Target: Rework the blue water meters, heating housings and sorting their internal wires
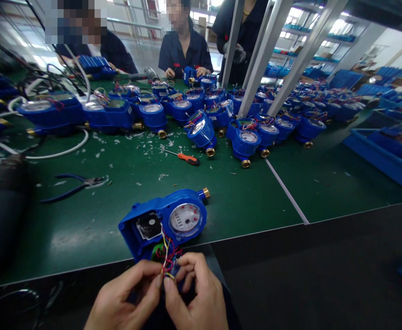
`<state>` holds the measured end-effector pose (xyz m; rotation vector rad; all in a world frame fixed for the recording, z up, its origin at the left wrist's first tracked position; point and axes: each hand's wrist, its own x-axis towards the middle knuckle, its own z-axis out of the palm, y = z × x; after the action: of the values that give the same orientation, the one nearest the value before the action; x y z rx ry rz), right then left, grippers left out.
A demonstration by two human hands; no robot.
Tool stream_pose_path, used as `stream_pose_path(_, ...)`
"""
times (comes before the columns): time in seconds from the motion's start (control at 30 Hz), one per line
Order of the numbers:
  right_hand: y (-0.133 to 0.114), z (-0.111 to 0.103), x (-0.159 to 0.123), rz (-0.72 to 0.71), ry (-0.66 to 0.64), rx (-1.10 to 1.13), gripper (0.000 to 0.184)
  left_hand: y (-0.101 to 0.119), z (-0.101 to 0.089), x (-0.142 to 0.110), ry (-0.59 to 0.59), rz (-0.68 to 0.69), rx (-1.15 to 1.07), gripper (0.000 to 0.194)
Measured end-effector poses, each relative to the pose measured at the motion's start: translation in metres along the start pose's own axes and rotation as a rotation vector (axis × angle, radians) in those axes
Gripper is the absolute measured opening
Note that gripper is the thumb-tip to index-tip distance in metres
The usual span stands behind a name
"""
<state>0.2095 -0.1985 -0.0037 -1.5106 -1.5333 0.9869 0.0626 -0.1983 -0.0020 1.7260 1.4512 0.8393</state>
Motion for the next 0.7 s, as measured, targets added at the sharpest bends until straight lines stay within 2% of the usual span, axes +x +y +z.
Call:
stream_pose_path(0.1, 0.001, 0.0, 0.003, -0.22, 0.099, -0.142, 0.028, 0.0, -0.001, 0.0, 0.079, 0.195, 0.132, 0.005)
stream_pose_path(0.2, 0.003, -0.004, 0.008, -0.468, 0.113, -0.29, 0.021, -0.003, 0.001, -0.002, 0.12, 0.295, 0.258, 0.009)
stream_pose_path(0.27, 0.003, -0.009, 0.011, -0.564, 0.113, -0.393, 0.02, -0.006, 0.002, -0.003, 0.147, 0.337, 0.345, 0.012)
stream_pose_path(0.47, -0.004, -0.017, 0.018, -0.722, 0.138, -0.524, 0.021, -0.01, 0.006, -0.005, 0.178, 0.383, 0.492, 0.013)
stream_pose_path(0.6, -0.007, -0.021, 0.02, -0.774, 0.093, -0.589, 0.02, -0.01, 0.007, -0.002, 0.186, 0.39, 0.458, 0.015)
stream_pose_path(0.7, -0.007, -0.023, 0.023, -0.774, 0.017, -0.538, 0.02, -0.008, 0.005, 0.0, 0.189, 0.381, 0.391, 0.015)
